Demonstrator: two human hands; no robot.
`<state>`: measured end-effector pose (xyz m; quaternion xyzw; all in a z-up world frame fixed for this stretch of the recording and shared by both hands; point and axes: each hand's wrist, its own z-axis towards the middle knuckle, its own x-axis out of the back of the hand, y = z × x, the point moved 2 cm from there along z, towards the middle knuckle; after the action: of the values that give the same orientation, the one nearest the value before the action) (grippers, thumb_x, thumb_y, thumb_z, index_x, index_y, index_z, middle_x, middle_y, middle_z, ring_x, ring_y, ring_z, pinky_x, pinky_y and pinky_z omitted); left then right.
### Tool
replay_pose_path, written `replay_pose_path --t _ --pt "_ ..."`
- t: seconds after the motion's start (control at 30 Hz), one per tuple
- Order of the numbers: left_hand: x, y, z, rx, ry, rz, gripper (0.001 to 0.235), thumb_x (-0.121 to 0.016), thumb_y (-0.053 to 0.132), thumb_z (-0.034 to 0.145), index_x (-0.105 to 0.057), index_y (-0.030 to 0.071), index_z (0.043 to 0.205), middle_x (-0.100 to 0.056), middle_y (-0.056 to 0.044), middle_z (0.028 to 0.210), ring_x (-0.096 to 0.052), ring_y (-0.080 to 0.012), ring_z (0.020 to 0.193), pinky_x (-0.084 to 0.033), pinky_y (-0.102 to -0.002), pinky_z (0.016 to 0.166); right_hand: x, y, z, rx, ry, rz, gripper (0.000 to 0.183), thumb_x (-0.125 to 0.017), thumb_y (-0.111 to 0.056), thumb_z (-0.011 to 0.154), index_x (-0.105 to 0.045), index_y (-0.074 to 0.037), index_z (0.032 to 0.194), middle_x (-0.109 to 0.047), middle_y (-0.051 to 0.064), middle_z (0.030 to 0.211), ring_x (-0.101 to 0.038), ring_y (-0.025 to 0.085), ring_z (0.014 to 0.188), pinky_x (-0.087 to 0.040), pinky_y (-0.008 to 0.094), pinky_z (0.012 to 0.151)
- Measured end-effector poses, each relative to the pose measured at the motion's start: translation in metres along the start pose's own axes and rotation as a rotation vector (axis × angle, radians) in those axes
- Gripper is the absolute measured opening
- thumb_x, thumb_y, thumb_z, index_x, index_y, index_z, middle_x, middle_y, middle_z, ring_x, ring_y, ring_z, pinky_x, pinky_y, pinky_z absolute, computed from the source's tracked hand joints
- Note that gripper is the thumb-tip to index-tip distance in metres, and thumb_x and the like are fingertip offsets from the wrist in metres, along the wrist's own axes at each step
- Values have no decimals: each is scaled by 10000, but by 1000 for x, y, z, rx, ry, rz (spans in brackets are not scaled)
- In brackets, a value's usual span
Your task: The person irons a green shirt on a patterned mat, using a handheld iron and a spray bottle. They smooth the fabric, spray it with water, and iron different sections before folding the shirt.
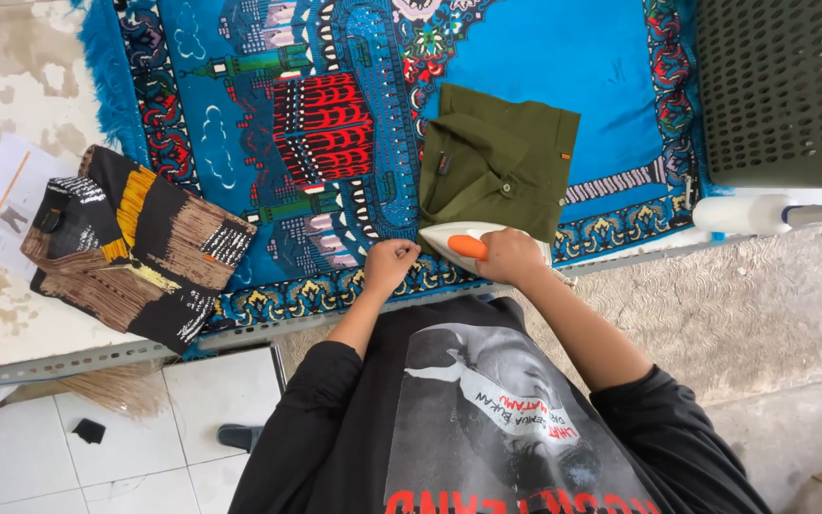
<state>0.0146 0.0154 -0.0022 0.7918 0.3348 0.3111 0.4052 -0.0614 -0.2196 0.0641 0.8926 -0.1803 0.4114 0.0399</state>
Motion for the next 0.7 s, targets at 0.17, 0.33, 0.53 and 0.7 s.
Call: replay_pose_path --t 0.17,0.33,0.53,0.7 --pt "-3 -16 -1 11 97 -45 182 -655 200 927 -806 113 875 -611 -46 560 -565 -165 532 -458 -286 531 -2 -10 0 14 1 36 395 -580 -448 793 -777 -182 1010 -752 142 895 -751 369 940 -603 459 855" --pt "6 -20 -8 127 202 -521 316 -505 221 987 -668 54 775 -475 -11 585 -493 -113 438 -375 -252 415 -11 -16 -17 56 -39 19 377 -577 -417 791 -773 -170 998 -753 146 903 -753 372 940 -604 463 855" --pt "13 -20 -9 90 232 -638 459 -437 315 1086 -672 -22 883 -460 -34 663 -525 -133 431 -413 -252 380 -29 -18 -35 118 -64 -38 332 -604 -390 776 -777 -193 979 -755 127 865 -757 359 923 -615 461 840" --pt "7 -29 5 -43 209 -315 170 -701 130 923 -711 -16 1009 -583 -75 706 -609 -161 493 -459 -311 457 -39 -6 -46 132 -68 -41 349 -632 -409 782 -766 -209 1035 -757 144 903 -751 375 957 -611 485 855"
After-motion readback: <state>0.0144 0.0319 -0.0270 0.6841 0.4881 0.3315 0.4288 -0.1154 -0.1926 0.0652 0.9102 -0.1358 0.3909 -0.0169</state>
